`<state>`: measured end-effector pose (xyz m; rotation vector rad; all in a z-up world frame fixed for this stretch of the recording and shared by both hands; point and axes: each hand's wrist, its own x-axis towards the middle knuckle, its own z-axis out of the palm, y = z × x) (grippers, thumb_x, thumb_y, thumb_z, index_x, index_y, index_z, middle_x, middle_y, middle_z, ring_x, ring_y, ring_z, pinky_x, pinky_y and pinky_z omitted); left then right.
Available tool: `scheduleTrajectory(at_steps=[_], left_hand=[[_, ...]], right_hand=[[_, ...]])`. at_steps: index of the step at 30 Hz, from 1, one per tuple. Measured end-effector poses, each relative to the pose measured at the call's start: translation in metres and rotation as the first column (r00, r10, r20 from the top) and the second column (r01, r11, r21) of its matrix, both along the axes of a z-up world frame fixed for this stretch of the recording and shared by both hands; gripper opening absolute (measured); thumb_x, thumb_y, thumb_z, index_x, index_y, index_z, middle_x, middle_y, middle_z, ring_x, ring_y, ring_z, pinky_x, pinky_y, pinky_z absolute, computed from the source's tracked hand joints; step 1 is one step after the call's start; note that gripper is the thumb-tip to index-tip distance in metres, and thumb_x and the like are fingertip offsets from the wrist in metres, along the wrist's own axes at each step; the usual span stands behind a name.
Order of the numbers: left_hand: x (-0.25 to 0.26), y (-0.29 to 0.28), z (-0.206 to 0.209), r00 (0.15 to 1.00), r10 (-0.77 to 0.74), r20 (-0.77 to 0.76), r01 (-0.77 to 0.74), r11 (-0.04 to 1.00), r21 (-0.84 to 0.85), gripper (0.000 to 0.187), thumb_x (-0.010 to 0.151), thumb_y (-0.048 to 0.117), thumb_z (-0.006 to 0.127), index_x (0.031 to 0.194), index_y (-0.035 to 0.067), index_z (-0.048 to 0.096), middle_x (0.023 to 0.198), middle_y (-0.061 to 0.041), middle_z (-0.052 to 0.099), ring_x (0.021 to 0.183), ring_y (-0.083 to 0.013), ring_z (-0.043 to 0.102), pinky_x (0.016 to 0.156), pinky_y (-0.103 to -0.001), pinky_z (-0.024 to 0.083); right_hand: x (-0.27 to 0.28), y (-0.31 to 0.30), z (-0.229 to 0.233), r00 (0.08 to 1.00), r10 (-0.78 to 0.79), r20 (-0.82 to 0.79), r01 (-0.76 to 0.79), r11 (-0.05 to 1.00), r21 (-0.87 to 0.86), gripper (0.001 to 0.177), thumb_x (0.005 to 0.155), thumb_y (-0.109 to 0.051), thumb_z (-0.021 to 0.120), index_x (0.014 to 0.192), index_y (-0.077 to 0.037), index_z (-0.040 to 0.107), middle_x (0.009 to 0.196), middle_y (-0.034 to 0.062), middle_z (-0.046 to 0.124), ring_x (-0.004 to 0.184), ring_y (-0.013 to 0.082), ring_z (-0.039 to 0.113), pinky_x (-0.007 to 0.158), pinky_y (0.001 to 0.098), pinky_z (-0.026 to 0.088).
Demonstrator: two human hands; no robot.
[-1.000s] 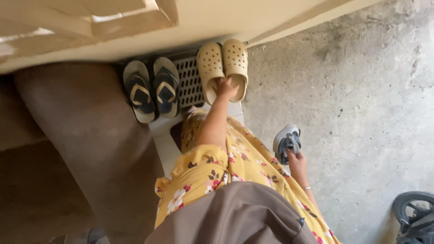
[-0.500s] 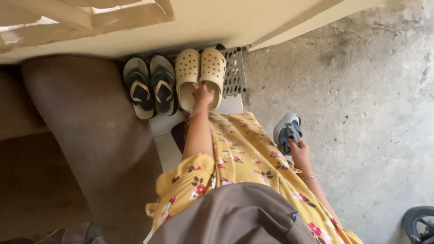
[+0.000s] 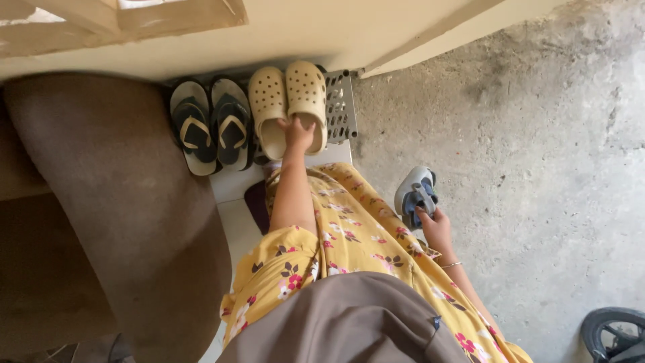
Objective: Organizing various shoes and sandals on a shoe rack and on the floor.
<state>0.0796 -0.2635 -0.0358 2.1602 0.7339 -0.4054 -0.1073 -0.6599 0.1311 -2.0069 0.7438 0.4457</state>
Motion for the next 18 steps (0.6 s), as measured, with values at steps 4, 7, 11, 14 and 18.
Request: scheduleTrajectory(at_steps=[4,7,11,14,18], left_hand=[[-0.006,-0.007,-0.009,0.996,-0.044,0.079,0.046,0.999,-0.025,0.077,0.087,0.038,0.076,0.146,-0.002,0.047,0.158,-0.04,0.005,0.149,-0.0499,0.011,0.12,-0.041,0.027],[-0.017,-0.004,-0.004,0.99,-0.034,0.139,0.034,0.999,0.006,0.063,0.086,0.028,0.075,0.141,0.005,0.056,0.159,-0.04,0.007,0.151,-0.0505,0.011,0.121,-0.044,0.027],[-0.06,-0.004,0.001,0.967,0.051,0.248,-0.067,0.996,0.059,0.047,0.087,0.016,0.071,0.134,0.012,0.067,0.159,-0.039,0.019,0.151,-0.0509,0.02,0.122,-0.047,0.027],[-0.1,-0.005,0.01,0.921,0.074,0.381,-0.106,0.992,0.063,0.041,0.087,0.009,0.068,0.128,0.011,0.071,0.153,-0.038,0.035,0.146,-0.0505,0.031,0.121,-0.05,0.031],[-0.153,0.015,0.032,0.909,0.006,0.416,-0.007,1.0,0.003,0.02,0.09,0.012,0.069,0.109,0.005,0.072,0.12,-0.023,0.067,0.115,-0.0388,0.062,0.102,-0.045,0.05]], right_hand=[[-0.003,-0.001,-0.003,1.0,0.019,-0.018,-0.019,1.0,0.003,0.03,0.098,-0.022,0.072,0.116,0.002,0.073,0.09,0.0036,0.07,0.077,0.0115,0.056,0.068,0.0309,0.046],[-0.005,0.0,-0.009,1.0,-0.017,0.01,0.016,0.996,0.092,0.033,0.093,-0.021,0.071,0.117,0.001,0.071,0.097,0.0044,0.072,0.085,0.0093,0.064,0.073,0.0292,0.052],[0.002,0.009,-0.034,0.989,0.136,0.058,-0.144,0.972,0.186,0.04,0.091,-0.026,0.076,0.118,0.002,0.067,0.108,0.0073,0.068,0.095,0.0122,0.063,0.08,0.03,0.052],[0.032,0.021,-0.069,0.987,0.149,0.059,-0.157,0.975,0.158,0.048,0.097,-0.033,0.076,0.128,0.0,0.06,0.126,0.0064,0.063,0.116,0.0152,0.06,0.094,0.0306,0.049],[0.098,0.084,-0.06,0.689,0.695,0.205,-0.599,0.705,-0.38,0.033,0.092,-0.036,0.077,0.093,-0.003,0.072,0.108,0.021,0.063,0.099,0.0406,0.059,0.086,0.0493,0.048]])
